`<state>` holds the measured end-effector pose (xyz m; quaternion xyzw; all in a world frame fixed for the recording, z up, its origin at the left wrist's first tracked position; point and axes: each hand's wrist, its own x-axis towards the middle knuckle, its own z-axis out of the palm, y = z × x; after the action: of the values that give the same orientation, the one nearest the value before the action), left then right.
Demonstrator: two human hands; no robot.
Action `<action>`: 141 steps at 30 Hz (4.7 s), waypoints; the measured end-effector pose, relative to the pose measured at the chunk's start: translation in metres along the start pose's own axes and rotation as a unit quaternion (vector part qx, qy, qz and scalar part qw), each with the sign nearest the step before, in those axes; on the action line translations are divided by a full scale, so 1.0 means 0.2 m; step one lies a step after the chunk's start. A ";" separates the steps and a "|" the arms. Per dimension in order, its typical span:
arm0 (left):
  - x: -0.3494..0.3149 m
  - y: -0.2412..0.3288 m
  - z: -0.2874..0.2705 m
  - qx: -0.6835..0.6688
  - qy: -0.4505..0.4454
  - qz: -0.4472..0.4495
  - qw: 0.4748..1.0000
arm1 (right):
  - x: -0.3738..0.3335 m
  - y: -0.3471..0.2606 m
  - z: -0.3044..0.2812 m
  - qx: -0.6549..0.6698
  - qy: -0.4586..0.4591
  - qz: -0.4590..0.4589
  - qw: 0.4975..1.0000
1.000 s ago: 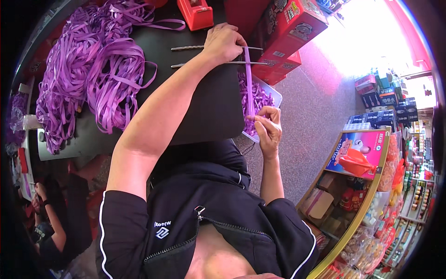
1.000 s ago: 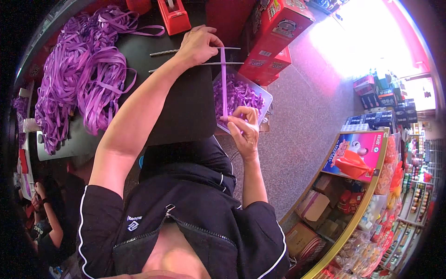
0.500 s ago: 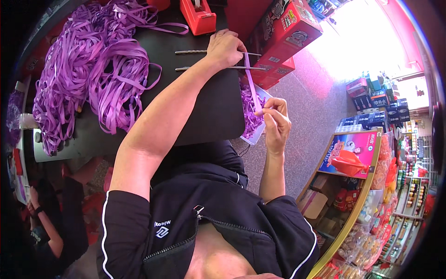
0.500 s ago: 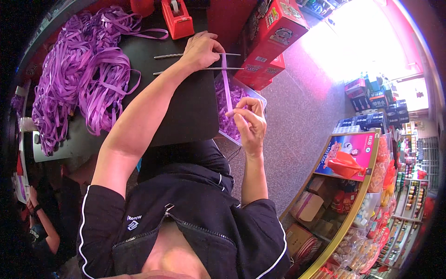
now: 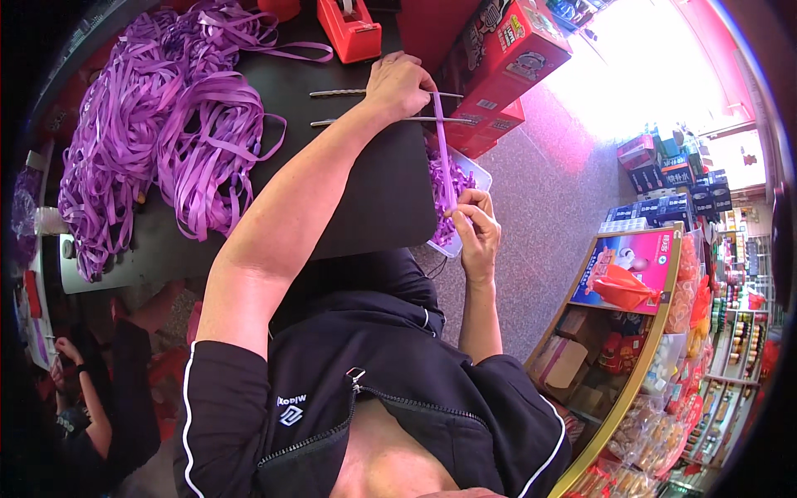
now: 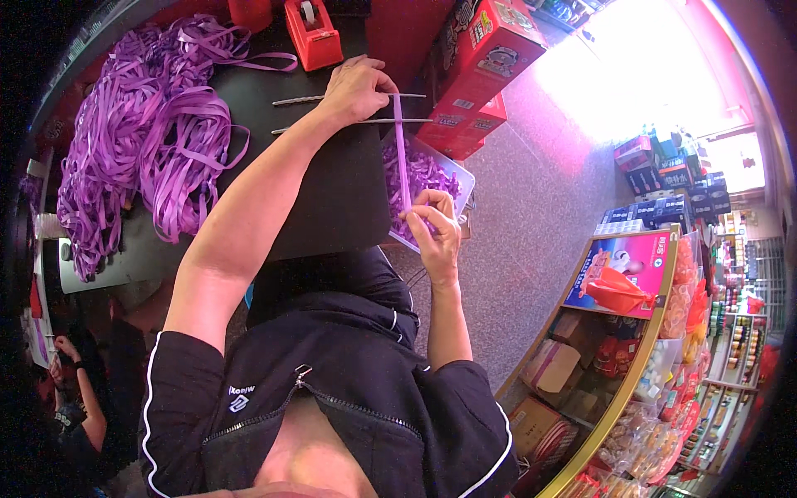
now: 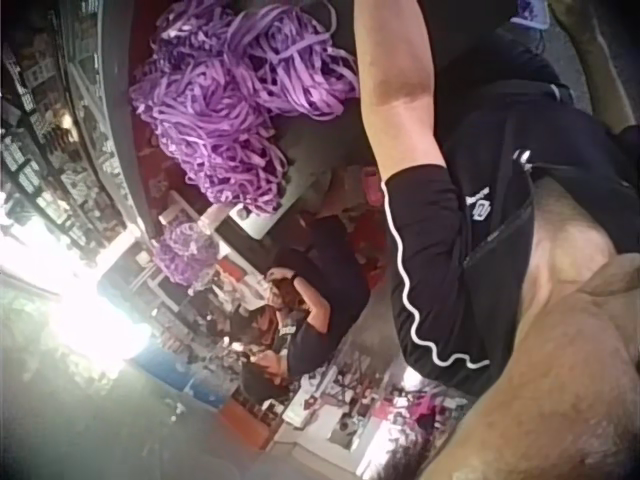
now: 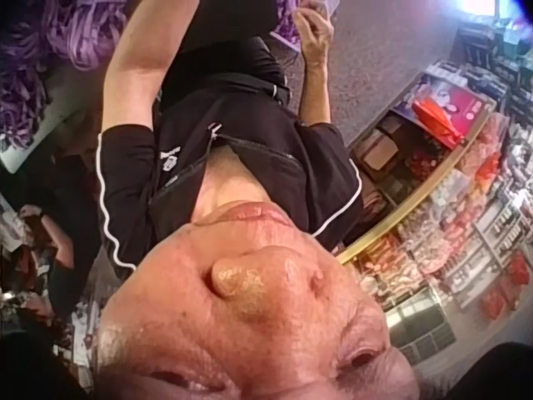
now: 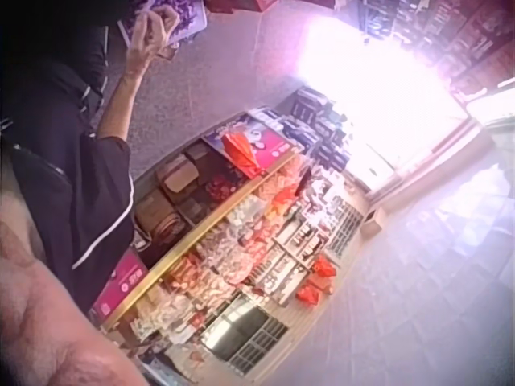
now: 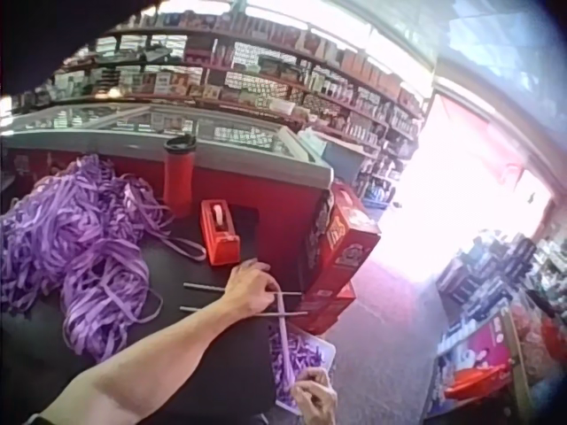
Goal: Measuring, cutting, and taping purple ribbons using metal guide rods on a workbench.
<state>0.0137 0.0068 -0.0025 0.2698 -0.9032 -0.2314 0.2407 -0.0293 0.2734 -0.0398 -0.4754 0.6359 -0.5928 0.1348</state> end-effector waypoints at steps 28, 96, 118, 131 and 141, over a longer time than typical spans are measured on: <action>0.00 0.01 0.00 -0.011 0.020 -0.004 1.000 | 1.28 0.09 0.09 0.088 -0.144 -0.102 0.980; -0.31 0.42 -0.15 -0.729 -0.171 -0.290 0.596 | 0.58 0.10 0.02 0.173 -0.144 0.297 0.928; -0.38 0.32 -0.09 -0.874 -0.059 -0.203 0.438 | 0.40 -0.14 0.02 0.384 -0.097 0.307 0.865; -0.39 0.34 -0.09 -0.870 -0.065 -0.203 0.444 | 1.21 -0.26 0.38 -0.011 -0.117 -0.036 0.992; -0.37 0.34 -0.11 -0.891 -0.051 -0.205 0.401 | 1.62 -0.17 0.70 -0.056 -0.234 0.164 0.957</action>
<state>0.0552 0.0956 0.0277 0.0671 -0.1126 -0.9610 0.2437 -0.0779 -0.0568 0.0813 -0.4973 0.6880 -0.3976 0.3483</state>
